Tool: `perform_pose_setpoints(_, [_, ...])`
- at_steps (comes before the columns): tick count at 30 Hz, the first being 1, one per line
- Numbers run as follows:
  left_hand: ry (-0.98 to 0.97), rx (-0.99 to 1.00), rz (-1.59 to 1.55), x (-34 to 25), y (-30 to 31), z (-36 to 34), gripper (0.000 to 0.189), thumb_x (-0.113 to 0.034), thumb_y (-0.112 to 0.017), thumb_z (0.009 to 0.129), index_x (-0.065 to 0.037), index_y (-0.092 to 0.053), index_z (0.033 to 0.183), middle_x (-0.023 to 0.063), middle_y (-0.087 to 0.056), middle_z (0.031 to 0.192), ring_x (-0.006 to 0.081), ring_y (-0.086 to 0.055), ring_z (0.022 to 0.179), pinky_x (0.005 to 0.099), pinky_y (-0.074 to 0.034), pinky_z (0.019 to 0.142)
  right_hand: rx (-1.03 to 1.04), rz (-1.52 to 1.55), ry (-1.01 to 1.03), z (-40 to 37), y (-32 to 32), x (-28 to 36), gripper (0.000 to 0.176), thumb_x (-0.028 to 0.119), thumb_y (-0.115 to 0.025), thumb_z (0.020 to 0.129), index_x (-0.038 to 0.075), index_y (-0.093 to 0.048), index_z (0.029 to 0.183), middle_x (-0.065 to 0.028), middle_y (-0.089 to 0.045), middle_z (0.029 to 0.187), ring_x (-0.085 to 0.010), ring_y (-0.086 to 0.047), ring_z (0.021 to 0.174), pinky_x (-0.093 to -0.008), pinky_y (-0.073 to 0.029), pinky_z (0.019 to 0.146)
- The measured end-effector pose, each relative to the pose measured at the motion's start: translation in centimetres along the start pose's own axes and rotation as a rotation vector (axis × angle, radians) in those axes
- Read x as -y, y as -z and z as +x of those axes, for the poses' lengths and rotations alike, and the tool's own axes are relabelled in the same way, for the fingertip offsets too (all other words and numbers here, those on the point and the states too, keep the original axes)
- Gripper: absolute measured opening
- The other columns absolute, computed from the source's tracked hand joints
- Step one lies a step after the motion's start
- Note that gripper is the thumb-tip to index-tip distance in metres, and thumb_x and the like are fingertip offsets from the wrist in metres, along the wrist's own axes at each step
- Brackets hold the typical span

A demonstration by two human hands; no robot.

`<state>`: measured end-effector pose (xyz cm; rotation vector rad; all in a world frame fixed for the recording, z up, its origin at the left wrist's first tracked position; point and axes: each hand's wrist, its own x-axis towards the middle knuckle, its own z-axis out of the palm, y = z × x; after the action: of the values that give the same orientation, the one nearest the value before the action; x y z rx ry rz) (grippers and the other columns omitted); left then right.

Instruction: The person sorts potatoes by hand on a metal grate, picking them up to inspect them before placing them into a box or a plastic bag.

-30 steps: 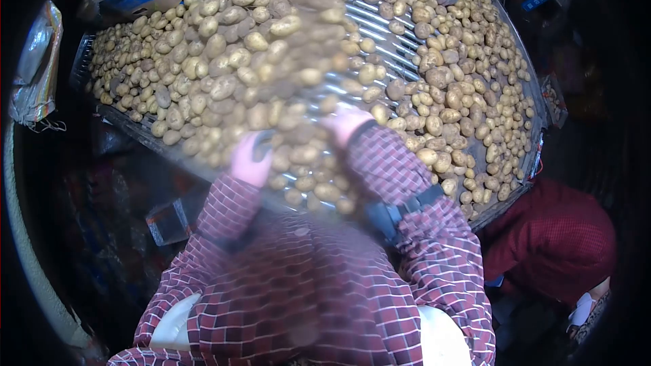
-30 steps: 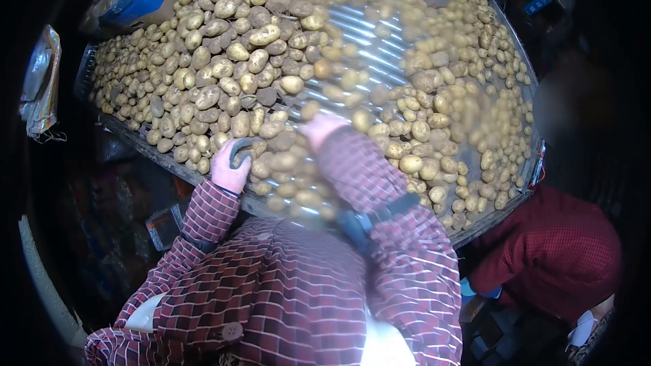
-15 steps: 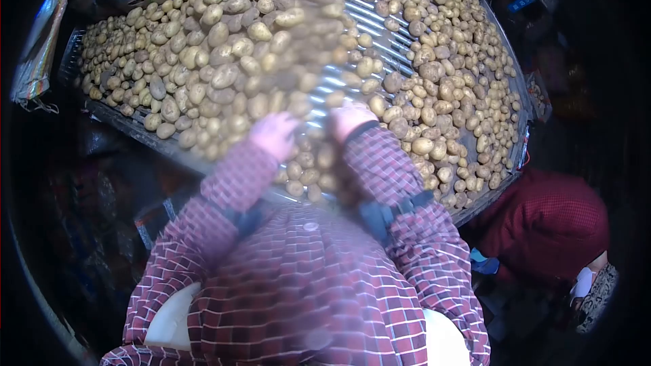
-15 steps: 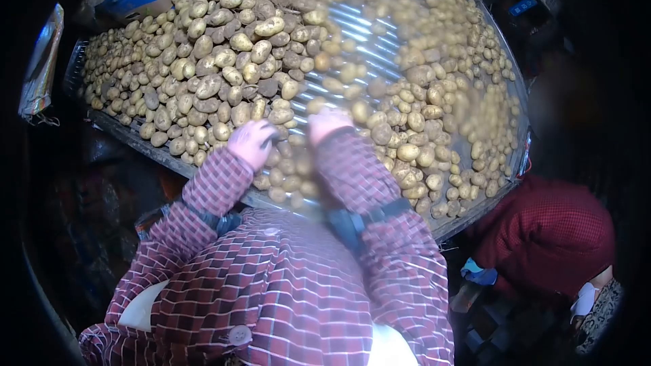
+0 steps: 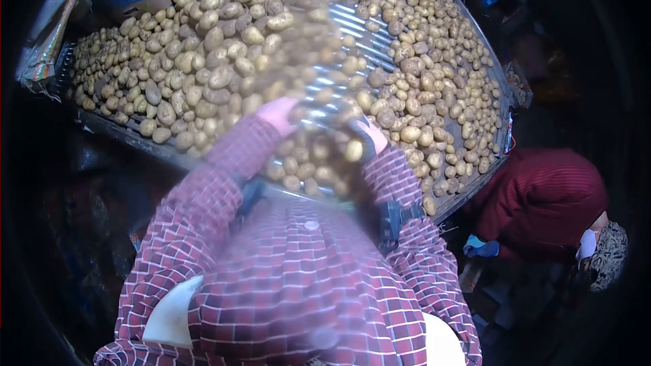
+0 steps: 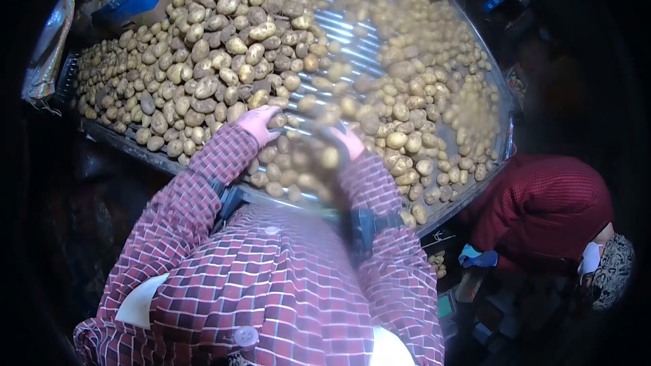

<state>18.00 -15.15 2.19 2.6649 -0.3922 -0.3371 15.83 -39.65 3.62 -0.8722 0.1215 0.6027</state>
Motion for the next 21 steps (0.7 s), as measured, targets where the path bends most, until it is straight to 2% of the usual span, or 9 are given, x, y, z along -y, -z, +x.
perform_pose_setpoints(2, [0.274, 0.011, -1.242, -0.6, 0.3, -1.3, 0.045, -0.021, -0.063, 0.09, -0.007, -0.051, 0.131, 0.0109, -0.065, 0.11, 0.0197, -0.064, 0.093, 0.0305, -0.054, 0.08, 0.046, 0.518, -0.038, -0.9, -1.7, -0.1, 0.034, 0.031, -0.056, 0.097, 0.007, -0.056, 0.121, -0.003, -0.061, 0.101, -0.0153, -0.058, 0.084, -0.03, -0.053, 0.063])
perform_pose_setpoints(4, [0.124, 0.087, -1.662, 0.4, -0.1, -2.4, 0.042, -0.022, -0.059, 0.093, -0.005, -0.05, 0.131, 0.011, -0.064, 0.113, 0.0219, -0.064, 0.096, 0.0306, -0.055, 0.078, 0.341, 0.8, -0.002, -0.8, -3.2, 0.1, 0.038, 0.037, -0.055, 0.097, 0.007, -0.056, 0.12, -0.004, -0.06, 0.098, -0.0161, -0.058, 0.082, -0.0314, -0.054, 0.064])
perform_pose_setpoints(6, [0.5, 0.27, -2.138, -1.3, 0.8, -4.3, 0.042, -0.027, -0.053, 0.097, -0.008, -0.048, 0.134, 0.0149, -0.06, 0.12, 0.0274, -0.062, 0.103, 0.0407, -0.056, 0.085, 0.003, 0.613, 0.027, -0.1, -5.3, 0.9, 0.042, 0.042, -0.053, 0.097, 0.006, -0.055, 0.119, -0.0059, -0.059, 0.095, -0.0171, -0.057, 0.08, -0.0326, -0.053, 0.063])
perform_pose_setpoints(9, [0.254, 0.227, -2.214, -2.8, 1.1, -5.4, 0.045, -0.035, -0.047, 0.099, -0.01, -0.044, 0.137, 0.0146, -0.056, 0.126, 0.0259, -0.058, 0.11, 0.0415, -0.052, 0.092, -0.104, 0.198, 0.225, 1.9, -9.0, 0.6, 0.04, 0.042, -0.055, 0.095, 0.005, -0.057, 0.111, -0.0093, -0.058, 0.097, -0.0189, -0.058, 0.083, -0.0322, -0.052, 0.058])
perform_pose_setpoints(11, [0.086, 0.078, -1.955, -3.0, 0.4, -5.6, 0.046, -0.036, -0.045, 0.1, -0.01, -0.043, 0.138, 0.0136, -0.054, 0.128, 0.0241, -0.057, 0.112, 0.039, -0.05, 0.094, -0.188, -0.641, 0.551, 3.4, -9.8, -0.7, 0.048, 0.037, -0.06, 0.088, 0.003, -0.056, 0.122, -0.0136, -0.06, 0.108, -0.0213, -0.06, 0.096, -0.0309, -0.052, 0.076])
perform_pose_setpoints(13, [-0.061, -0.092, -1.687, -2.5, 0.0, -6.0, 0.048, -0.038, -0.043, 0.1, -0.01, -0.042, 0.138, 0.0126, -0.052, 0.13, 0.0223, -0.055, 0.114, 0.0364, -0.049, 0.097, -0.121, -0.793, 0.559, 3.5, -11.2, -1.7, 0.054, 0.027, -0.06, 0.085, 0.002, -0.051, 0.132, -0.0139, -0.058, 0.119, -0.0244, -0.057, 0.109, -0.0342, -0.046, 0.094])
perform_pose_setpoints(15, [0.059, 0.143, -2.55, -1.3, 1.7, -7.5, 0.041, -0.026, -0.039, 0.103, -0.004, -0.041, 0.138, 0.0108, -0.05, 0.131, 0.0167, -0.055, 0.112, 0.0286, -0.048, 0.096, 0.048, -0.725, 0.411, 4.1, -12.1, -2.5, 0.056, 0.025, -0.062, 0.082, 0.004, -0.051, 0.133, -0.0143, -0.056, 0.123, -0.0246, -0.055, 0.113, -0.0353, -0.045, 0.097])
perform_pose_setpoints(17, [0.147, -0.233, -1.654, 0.5, -1.0, -8.4, 0.039, -0.021, -0.041, 0.102, -0.001, -0.042, 0.135, 0.0103, -0.052, 0.128, 0.0151, -0.055, 0.112, 0.0265, -0.048, 0.095, 0.137, -0.651, 0.261, 4.6, -12.8, -3.9, 0.064, 0.022, -0.068, 0.077, 0.006, -0.049, 0.136, -0.0159, -0.051, 0.131, -0.0265, -0.05, 0.122, -0.0382, -0.041, 0.102])
perform_pose_setpoints(21, [0.015, -0.079, -2.606, 6.5, -5.3, -7.9, 0.036, -0.015, -0.049, 0.099, 0.004, -0.046, 0.13, 0.01, -0.055, 0.123, 0.0141, -0.057, 0.109, 0.0245, -0.05, 0.094, 0.302, -1.291, 0.516, 4.7, -15.2, -3.5, 0.071, 0.022, -0.07, 0.075, 0.002, -0.044, 0.138, -0.0163, -0.051, 0.133, -0.0289, -0.046, 0.126, -0.039, -0.037, 0.107])
